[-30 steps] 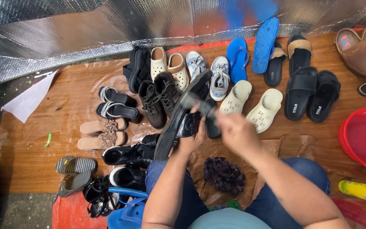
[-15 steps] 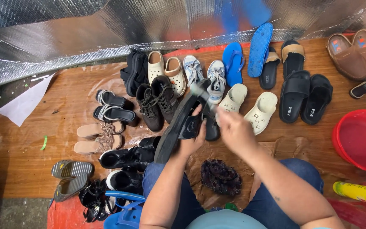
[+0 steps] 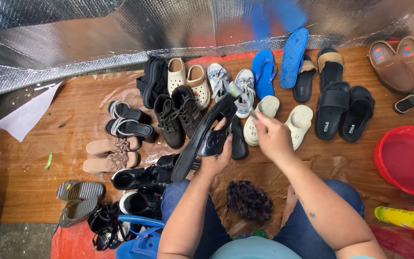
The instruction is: Cleaning black sandals using a toothbrush and soapy water in a shoe repair setting.
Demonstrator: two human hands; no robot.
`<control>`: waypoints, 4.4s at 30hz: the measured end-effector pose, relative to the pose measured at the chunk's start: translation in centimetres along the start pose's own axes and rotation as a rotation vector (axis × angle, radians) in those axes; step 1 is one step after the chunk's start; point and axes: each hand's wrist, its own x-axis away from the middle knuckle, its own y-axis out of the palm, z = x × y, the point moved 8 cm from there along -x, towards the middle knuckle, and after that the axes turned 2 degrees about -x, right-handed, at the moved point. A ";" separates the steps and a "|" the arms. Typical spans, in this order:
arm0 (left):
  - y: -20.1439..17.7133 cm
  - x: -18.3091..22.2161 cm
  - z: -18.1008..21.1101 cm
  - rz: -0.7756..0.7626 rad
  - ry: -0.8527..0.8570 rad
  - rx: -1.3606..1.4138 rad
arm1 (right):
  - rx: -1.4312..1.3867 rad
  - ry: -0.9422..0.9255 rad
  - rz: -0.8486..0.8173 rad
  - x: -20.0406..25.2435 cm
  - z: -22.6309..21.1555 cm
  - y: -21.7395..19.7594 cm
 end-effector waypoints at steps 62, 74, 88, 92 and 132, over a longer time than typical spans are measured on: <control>-0.4 4.4 -12.0 0.336 -1.119 0.847 | -0.401 0.424 -0.119 -1.0 4.5 1.2; 1.9 4.3 -10.1 -0.145 -0.776 0.967 | -0.935 0.939 0.341 1.9 11.8 3.3; 9.0 10.8 -16.1 -0.382 -0.816 0.714 | -1.239 1.184 0.198 4.4 4.9 4.9; 8.7 15.5 -22.7 0.003 -0.644 1.172 | -1.232 1.147 -0.109 6.4 0.8 6.2; -3.8 -1.4 -6.7 0.291 -0.572 1.280 | -0.080 -0.058 -0.325 6.1 -5.3 5.2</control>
